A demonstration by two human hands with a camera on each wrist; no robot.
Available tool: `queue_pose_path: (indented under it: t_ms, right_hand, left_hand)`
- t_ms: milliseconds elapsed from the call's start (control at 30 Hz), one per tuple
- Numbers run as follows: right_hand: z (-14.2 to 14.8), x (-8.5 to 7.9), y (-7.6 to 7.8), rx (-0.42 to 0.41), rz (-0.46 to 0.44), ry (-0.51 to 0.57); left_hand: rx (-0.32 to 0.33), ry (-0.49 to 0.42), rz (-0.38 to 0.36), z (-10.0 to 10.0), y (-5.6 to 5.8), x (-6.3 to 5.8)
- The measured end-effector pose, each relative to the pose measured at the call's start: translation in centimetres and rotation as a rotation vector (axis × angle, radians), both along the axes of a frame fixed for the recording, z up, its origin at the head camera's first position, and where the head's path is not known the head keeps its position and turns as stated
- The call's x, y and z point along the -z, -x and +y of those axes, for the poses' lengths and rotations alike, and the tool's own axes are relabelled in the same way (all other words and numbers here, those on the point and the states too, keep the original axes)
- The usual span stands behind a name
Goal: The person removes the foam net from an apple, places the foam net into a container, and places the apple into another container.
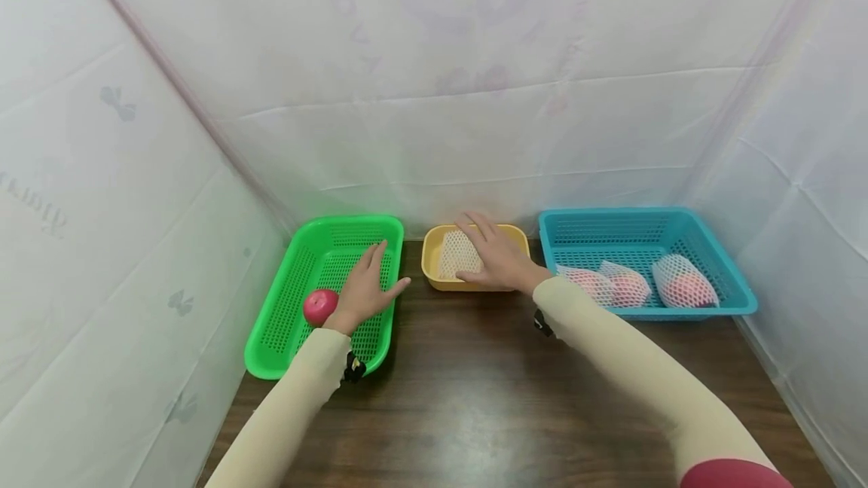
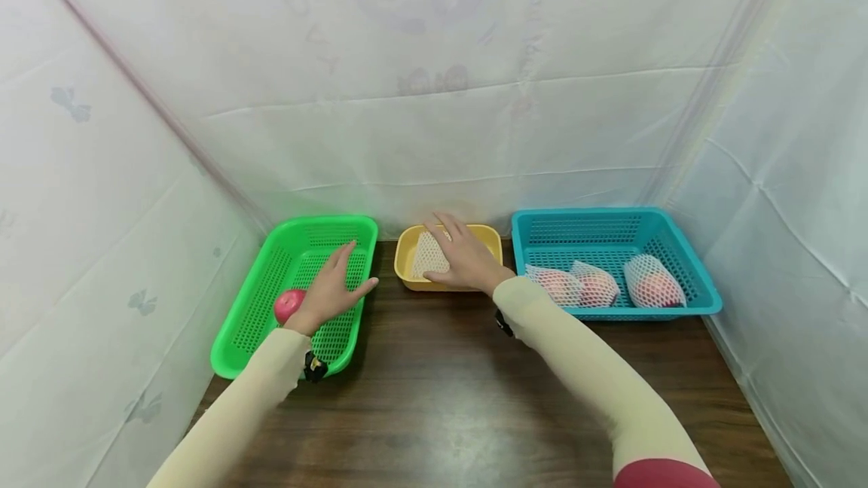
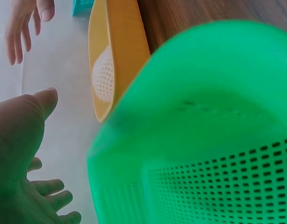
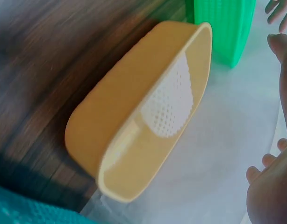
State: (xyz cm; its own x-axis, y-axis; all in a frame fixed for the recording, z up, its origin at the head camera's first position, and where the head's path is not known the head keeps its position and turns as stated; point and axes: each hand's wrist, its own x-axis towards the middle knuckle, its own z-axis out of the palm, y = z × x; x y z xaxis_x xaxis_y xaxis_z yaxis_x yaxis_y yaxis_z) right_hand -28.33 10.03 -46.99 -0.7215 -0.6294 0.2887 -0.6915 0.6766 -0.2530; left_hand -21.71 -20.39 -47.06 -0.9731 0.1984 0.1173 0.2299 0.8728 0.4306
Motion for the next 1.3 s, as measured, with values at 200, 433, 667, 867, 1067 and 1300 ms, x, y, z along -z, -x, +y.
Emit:
queue_pose_path:
  t_ms: [200,433,667,867,1067,1300]
  right_hand:
    - [1.9,-0.4,0.3,0.022,0.024,-0.009]
    - [3.9,-0.8,0.6,0.056,0.0,-0.027]
    - [6.3,-1.0,1.0,0.068,0.041,-0.016]
    - [8.4,-1.4,0.9,0.101,0.03,-0.013]
    - [10.1,-1.7,0.9,0.155,-0.004,-0.043]
    - [12.1,-1.9,1.0,0.206,-0.048,-0.017]
  left_hand:
    - [0.006,-0.016,-0.008,1.7,0.1,-0.3]
    - [0.023,-0.052,-0.03,4.0,0.2,-0.2]
    - [0.062,-0.077,-0.008,7.0,0.0,-0.3]
    - [0.107,-0.127,0.041,9.5,0.0,-0.1]
    - [0.148,-0.163,0.104,11.7,0.1,0.6]
    - [0.215,-0.206,0.172,14.1,0.0,1.9]
